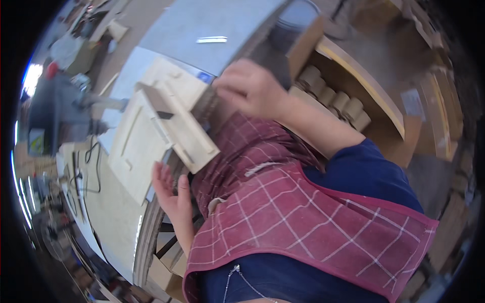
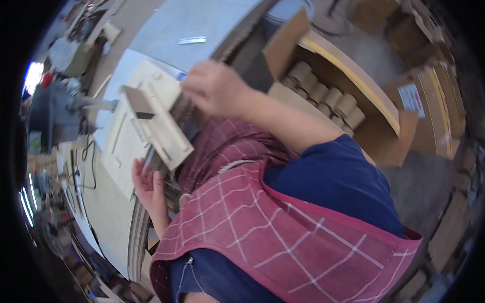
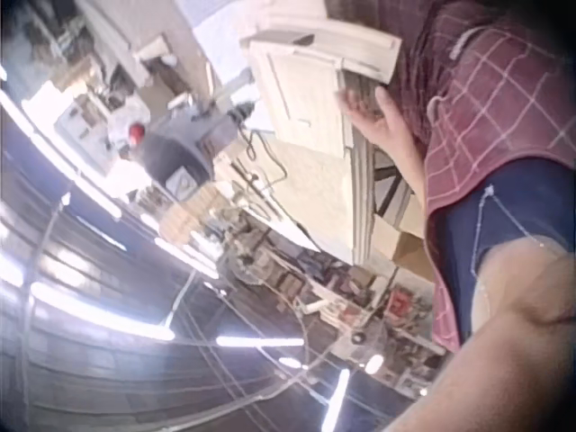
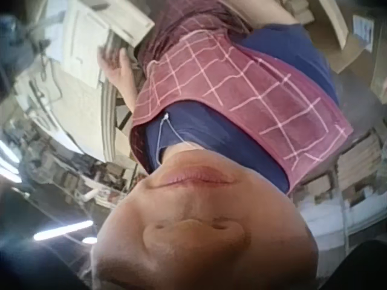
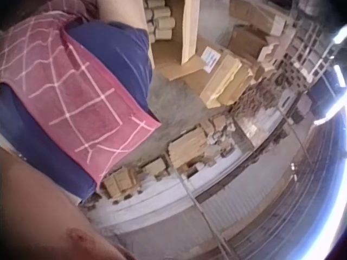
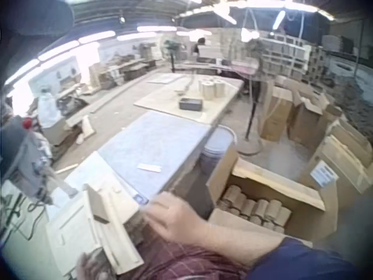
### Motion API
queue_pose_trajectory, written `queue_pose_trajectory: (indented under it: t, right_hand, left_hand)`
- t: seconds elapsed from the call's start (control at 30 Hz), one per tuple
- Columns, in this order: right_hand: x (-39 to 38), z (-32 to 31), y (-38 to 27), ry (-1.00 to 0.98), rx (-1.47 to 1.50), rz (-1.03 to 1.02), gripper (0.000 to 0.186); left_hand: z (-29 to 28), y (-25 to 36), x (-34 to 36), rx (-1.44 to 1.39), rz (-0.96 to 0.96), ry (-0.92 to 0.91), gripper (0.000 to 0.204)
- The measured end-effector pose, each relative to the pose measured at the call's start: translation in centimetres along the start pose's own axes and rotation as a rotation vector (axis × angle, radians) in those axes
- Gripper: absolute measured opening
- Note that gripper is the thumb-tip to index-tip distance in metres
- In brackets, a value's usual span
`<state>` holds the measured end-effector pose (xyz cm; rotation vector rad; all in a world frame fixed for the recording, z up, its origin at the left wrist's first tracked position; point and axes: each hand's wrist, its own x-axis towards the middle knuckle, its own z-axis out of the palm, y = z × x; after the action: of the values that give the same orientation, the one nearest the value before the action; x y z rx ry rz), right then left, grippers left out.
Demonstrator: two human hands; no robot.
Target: Drilling vertical holes into cylindrical wooden blocks using a drill press and a positioning jig.
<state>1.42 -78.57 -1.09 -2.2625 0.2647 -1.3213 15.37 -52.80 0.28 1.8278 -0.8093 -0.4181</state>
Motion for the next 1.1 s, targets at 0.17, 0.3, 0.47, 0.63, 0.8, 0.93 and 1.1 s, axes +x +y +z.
queue_pose_trajectory:
  t: [0.17,0.3,0.47,0.63,0.8,0.93,1.1]
  right_hand:
    - [-8.4,-10.8,9.2,0.258,-0.363,0.468,0.01]
    - [-17.3,-17.0,13.0,-0.063,-0.738,1.065,0.017]
    - [-24.4,-17.8,12.9,-0.481,-0.556,1.276,0.021]
    - [-33.2,-19.1,15.4,-0.919,-0.54,1.487,0.029]
    - [-46.3,-21.2,16.5,-0.736,-0.619,1.763,0.03]
    - [-45.3,-19.6,16.5,0.306,-0.169,2.356,0.027]
    - [-45.1,-17.0,22.9,0.365,-0.134,2.314,0.024]
  left_hand:
    - [5.1,1.7,3.5,0.31,0.182,-0.004,0.073]
    - [7.2,1.9,5.1,0.173,0.118,0.082,0.071]
    - [6.7,1.7,5.6,0.125,0.139,0.131,0.055]
    - [5.3,1.4,5.6,0.133,0.102,0.161,0.053]
    - [5.8,2.6,5.5,0.216,0.045,0.223,0.05]
    - [5.4,3.2,5.4,0.244,0.002,0.278,0.049]
    - [4.6,3.3,5.4,0.253,0.007,0.237,0.051]
